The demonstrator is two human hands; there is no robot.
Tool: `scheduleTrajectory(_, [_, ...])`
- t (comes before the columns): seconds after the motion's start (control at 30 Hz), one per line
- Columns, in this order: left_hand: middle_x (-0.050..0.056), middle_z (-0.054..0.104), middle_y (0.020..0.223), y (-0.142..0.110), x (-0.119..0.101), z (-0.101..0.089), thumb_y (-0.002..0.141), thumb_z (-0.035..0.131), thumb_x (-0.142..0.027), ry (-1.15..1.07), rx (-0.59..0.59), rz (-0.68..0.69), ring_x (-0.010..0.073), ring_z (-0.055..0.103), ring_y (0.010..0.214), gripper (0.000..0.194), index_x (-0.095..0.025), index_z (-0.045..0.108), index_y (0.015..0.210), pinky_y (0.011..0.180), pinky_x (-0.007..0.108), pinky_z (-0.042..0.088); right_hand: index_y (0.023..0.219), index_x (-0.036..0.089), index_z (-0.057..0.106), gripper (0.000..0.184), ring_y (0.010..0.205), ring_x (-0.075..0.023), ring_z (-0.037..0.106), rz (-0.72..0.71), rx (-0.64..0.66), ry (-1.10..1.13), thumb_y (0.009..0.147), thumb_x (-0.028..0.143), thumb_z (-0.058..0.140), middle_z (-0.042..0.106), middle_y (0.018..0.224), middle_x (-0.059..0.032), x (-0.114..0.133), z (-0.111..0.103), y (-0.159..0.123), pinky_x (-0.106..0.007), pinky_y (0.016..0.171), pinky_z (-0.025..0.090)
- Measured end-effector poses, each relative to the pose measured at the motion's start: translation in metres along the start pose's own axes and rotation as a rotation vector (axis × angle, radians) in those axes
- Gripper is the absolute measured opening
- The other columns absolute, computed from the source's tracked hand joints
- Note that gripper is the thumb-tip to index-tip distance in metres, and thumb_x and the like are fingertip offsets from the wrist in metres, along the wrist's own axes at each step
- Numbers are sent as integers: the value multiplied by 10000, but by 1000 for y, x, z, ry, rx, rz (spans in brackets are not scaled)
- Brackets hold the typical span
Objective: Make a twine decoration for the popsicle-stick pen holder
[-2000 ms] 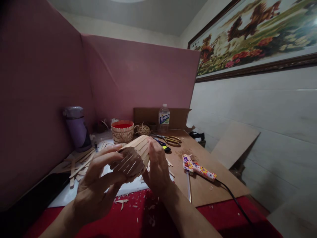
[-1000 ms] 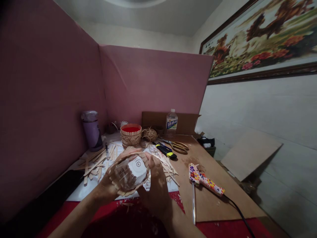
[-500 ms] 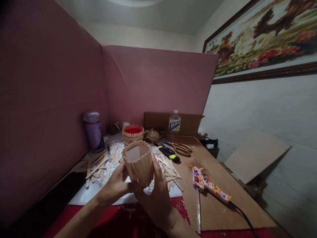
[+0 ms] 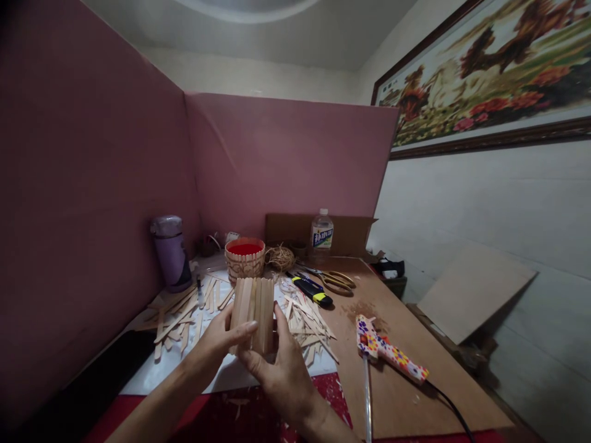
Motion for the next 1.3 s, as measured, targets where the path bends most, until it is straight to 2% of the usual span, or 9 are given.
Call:
scheduleTrajectory(0.2, [145, 615, 1004, 3, 1, -1, 649, 687, -358, 9, -16, -28, 261, 588, 904, 556, -104, 512, 1112, 754, 338, 475, 1397, 234, 179, 798, 1177, -238, 466, 28, -14, 55, 749, 332, 635, 475, 1301, -95, 0, 0, 0, -403, 972, 396])
scheduleTrajectory(0.37, [152, 618, 1041, 4, 2, 0, 618, 711, -362, -96, -8, -45, 266, 593, 927, 580, -110, 534, 1110, 751, 323, 481, 1400, 226, 178, 810, 1166, -244, 476, 47, -17, 82, 746, 372, 632, 491, 1287, -93, 0, -1, 1, -392, 956, 407])
scheduleTrajectory(0.5, [164, 618, 1059, 4, 0, 3, 609, 706, -402, -179, -54, -154, 286, 596, 933, 598, -118, 544, 1109, 691, 342, 508, 1368, 203, 296, 684, 1244, -268, 379, 121, -46, 55, 792, 501, 513, 440, 1334, -102, -3, -7, 2, -419, 984, 365])
scheduleTrajectory(0.6, [164, 624, 1044, 5, 1, 2, 615, 699, -416, -181, -79, -169, 278, 608, 909, 600, -113, 540, 1108, 687, 341, 509, 1339, 198, 359, 645, 1280, -259, 322, 166, -48, 41, 804, 544, 457, 413, 1357, -93, -2, -9, 2, -414, 1016, 322])
scheduleTrajectory(0.83, [147, 639, 990, 8, 10, -1, 611, 711, -408, -110, -122, -153, 252, 621, 856, 609, -98, 526, 1102, 714, 328, 494, 1344, 188, 324, 654, 1188, -228, 457, 197, -10, 121, 791, 461, 541, 469, 1312, -95, -6, -1, 4, -378, 977, 383])
scheduleTrajectory(0.93, [131, 646, 943, 7, 11, 0, 593, 727, -402, -107, -159, -172, 235, 629, 801, 584, -99, 542, 1056, 677, 311, 496, 1342, 204, 328, 635, 1201, -220, 445, 190, -20, 116, 797, 454, 535, 456, 1326, -77, -10, -1, 5, -381, 985, 378])
scheduleTrajectory(1.03, [117, 650, 896, 5, 9, 3, 609, 714, -410, -177, -185, -214, 208, 633, 707, 557, -111, 541, 1046, 599, 292, 495, 1340, 208, 345, 617, 1257, -222, 371, 192, -41, 33, 810, 488, 492, 402, 1367, -72, -12, -5, 5, -408, 1022, 327])
scheduleTrajectory(1.17, [90, 646, 800, 2, 6, 7, 687, 647, -416, -265, -120, -250, 168, 610, 589, 491, -117, 531, 1059, 528, 278, 484, 1320, 199, 389, 560, 1305, -212, 282, 169, -65, -102, 860, 516, 360, 361, 1393, -69, -11, -9, 4, -435, 1077, 207])
scheduleTrajectory(1.3, [49, 629, 737, 3, 9, 5, 698, 643, -402, -292, -111, -233, 153, 598, 568, 458, -141, 526, 1056, 491, 252, 471, 1351, 198, 335, 589, 1290, -230, 307, 59, -65, -317, 845, 482, 430, 361, 1392, -85, -9, -8, 2, -426, 1059, 253])
Point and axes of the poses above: each hand's wrist, its own y-axis towards the middle knuckle, its own z-axis out of the palm, x = y × z, the point moved 2 cm from there along y, towards the middle knuckle
